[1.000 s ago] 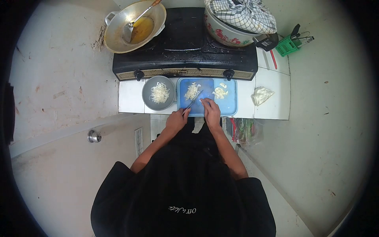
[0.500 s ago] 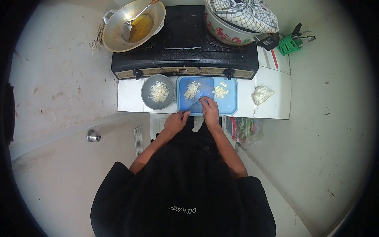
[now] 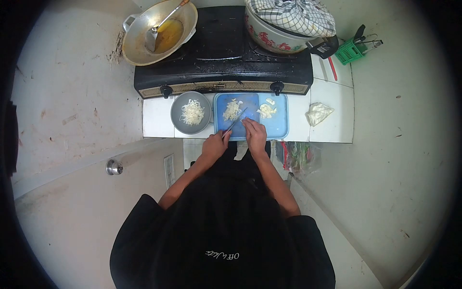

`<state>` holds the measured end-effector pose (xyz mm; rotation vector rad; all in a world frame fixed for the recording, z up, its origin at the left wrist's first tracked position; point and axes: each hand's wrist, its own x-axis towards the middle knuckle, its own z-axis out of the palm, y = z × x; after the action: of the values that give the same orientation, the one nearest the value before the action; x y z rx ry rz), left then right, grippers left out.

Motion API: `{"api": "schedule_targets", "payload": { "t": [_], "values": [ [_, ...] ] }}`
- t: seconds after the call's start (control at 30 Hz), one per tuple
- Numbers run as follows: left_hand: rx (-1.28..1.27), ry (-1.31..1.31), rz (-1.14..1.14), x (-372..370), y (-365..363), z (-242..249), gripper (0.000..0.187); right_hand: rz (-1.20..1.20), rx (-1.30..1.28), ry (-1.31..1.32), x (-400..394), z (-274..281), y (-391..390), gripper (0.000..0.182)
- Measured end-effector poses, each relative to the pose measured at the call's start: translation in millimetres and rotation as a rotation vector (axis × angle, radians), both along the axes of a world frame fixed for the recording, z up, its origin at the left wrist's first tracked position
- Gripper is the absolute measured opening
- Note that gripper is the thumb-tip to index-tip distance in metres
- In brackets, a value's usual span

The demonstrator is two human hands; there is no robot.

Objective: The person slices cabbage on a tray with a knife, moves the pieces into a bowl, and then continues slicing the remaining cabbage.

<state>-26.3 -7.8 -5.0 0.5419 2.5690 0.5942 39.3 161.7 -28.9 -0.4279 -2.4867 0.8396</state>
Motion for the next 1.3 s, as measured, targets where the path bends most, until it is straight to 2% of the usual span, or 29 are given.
{"api": "schedule_targets", "payload": {
  "t": [0.07,0.27,0.6,0.67,0.77,0.87,1.1,1.17,1.3],
  "values": [
    [0.082,-0.191,0.055,-0.8,-7.3,2.6,0.054,0.012,0.020,0.014,0.5,-0.5,-0.2,0.026],
    [0.122,-0.224,0.017,2.8,-9.1,13.1,0.057,0.022,0.073,0.021,-1.2,0.2,0.2,0.029],
    [0.098,-0.226,-0.005,1.9,-6.9,6.8,0.057,0.056,0.016,0.038,0.4,-6.9,5.6,0.033],
    [-0.003,-0.145,-0.011,2.2,-0.8,6.4,0.054,0.043,-0.001,0.030,0.6,-6.4,4.8,0.028],
    [-0.018,-0.118,0.011,-3.3,10.8,16.3,0.053,-0.015,-0.021,-0.052,1.4,-1.6,3.3,0.023],
    [0.041,-0.123,0.013,-6.1,5.8,2.2,0.053,0.032,0.009,0.018,1.9,-0.9,6.2,0.022],
    [0.137,-0.193,0.030,0.4,-7.9,9.6,0.056,0.087,0.055,0.016,5.7,-2.7,10.5,0.029],
    [0.165,-0.299,0.044,1.6,-8.9,14.8,0.057,0.102,0.059,0.018,6.8,-2.2,10.8,0.032],
    [0.211,-0.267,0.055,6.8,-8.3,8.7,0.058,0.111,0.074,0.002,7.1,-4.6,12.1,0.034]
  ]
}}
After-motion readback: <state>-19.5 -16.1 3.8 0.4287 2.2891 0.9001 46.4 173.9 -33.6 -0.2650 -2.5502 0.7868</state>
